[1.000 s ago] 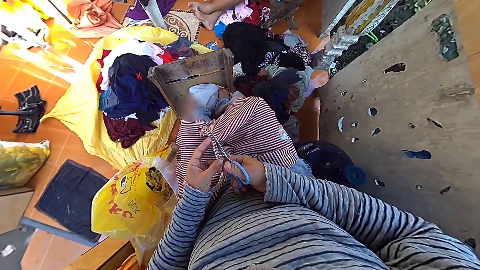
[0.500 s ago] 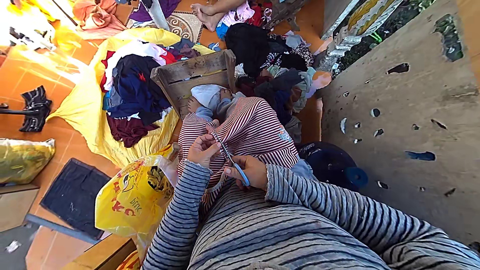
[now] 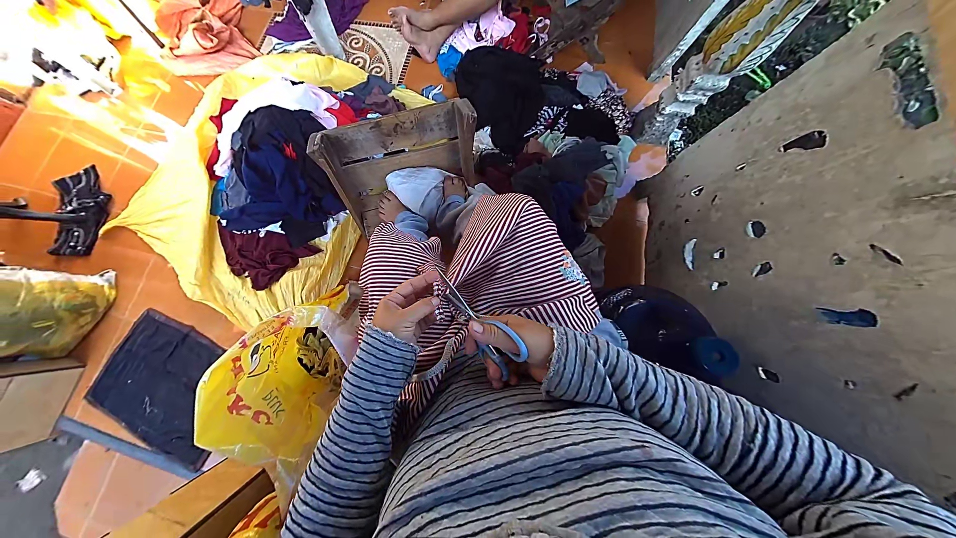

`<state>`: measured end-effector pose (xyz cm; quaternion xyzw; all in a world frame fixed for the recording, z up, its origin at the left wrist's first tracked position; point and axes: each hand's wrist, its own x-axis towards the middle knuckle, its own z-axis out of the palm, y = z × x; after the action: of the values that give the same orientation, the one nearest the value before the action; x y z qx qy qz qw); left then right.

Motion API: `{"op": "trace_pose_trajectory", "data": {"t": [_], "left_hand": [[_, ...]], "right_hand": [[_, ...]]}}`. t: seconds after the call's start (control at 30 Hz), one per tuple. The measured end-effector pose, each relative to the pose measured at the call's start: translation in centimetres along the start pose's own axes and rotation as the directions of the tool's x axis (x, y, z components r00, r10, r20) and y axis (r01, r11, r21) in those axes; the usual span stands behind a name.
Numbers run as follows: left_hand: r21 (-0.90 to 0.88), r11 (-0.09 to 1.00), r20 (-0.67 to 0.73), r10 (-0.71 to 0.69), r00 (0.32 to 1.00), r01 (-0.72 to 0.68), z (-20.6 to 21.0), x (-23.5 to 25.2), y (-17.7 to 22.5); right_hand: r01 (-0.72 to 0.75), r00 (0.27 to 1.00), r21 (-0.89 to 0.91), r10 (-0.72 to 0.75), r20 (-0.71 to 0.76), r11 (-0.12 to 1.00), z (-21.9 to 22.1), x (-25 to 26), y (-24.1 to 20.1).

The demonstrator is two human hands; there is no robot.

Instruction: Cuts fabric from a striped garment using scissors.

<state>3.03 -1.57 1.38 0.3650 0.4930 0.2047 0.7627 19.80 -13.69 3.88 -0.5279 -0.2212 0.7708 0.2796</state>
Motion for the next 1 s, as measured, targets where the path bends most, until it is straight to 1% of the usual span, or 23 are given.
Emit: {"op": "trace_pose_trajectory", "data": {"t": [0.07, 0.1, 0.17, 0.2, 0.3, 0.4, 0.47, 0.57, 0.73, 0.87, 1.0], "left_hand": [[0.036, 0.999, 0.030, 0.015, 0.999, -0.017, -0.1, 0.1, 0.0], [0.050, 0.998, 0.048, 0.044, 0.998, -0.047, -0.2, 0.2, -0.1], [0.053, 0.986, 0.060, 0.157, 0.986, -0.160, -0.3, 0.2, -0.5], [0.056, 0.970, 0.036, 0.234, 0.971, -0.236, -0.2, 0.0, -0.8], [0.115, 0.888, -0.054, 0.454, 0.890, -0.446, 0.2, -0.5, -1.7], [0.144, 0.824, -0.113, 0.564, 0.818, -0.548, 0.7, -1.0, -2.6], [0.127, 0.810, -0.124, 0.585, 0.801, -0.572, 0.8, -1.1, -3.1], [0.081, 0.812, -0.131, 0.584, 0.801, -0.579, 0.9, -1.3, -3.2], [0.048, 0.811, -0.134, 0.584, 0.801, -0.583, 0.8, -1.3, -3.3], [0.073, 0.800, -0.139, 0.599, 0.789, -0.595, 1.0, -1.3, -3.3], [0.145, 0.781, -0.143, 0.625, 0.768, -0.608, 0.8, -1.3, -3.3]], "right_hand": [[0.009, 1.000, 0.002, -0.009, 0.004, 1.000, 0.0, 0.0, 0.1], [0.011, 1.000, -0.001, -0.011, 0.008, 1.000, 0.0, 0.0, 0.1], [0.024, 0.999, -0.004, -0.024, 0.026, 1.000, 0.0, 0.0, 0.1], [0.040, 0.998, -0.005, -0.040, 0.042, 0.999, 0.0, 0.1, 0.1], [0.118, 0.988, -0.009, -0.116, 0.100, 0.993, 0.2, 0.8, 0.0], [0.182, 0.975, 0.004, -0.181, 0.129, 0.983, 0.5, 2.0, -0.1], [0.210, 0.970, 0.004, -0.209, 0.128, 0.978, 0.6, 2.7, -0.3], [0.253, 0.959, -0.011, -0.249, 0.136, 0.967, 0.5, 3.4, -0.3], [0.276, 0.951, -0.083, -0.259, 0.172, 0.958, 0.1, 3.9, -0.1], [0.282, 0.950, -0.093, -0.265, 0.162, 0.955, 0.2, 4.0, -0.1], [0.330, 0.936, -0.030, -0.323, 0.141, 0.943, 0.2, 4.4, 0.5]]}}
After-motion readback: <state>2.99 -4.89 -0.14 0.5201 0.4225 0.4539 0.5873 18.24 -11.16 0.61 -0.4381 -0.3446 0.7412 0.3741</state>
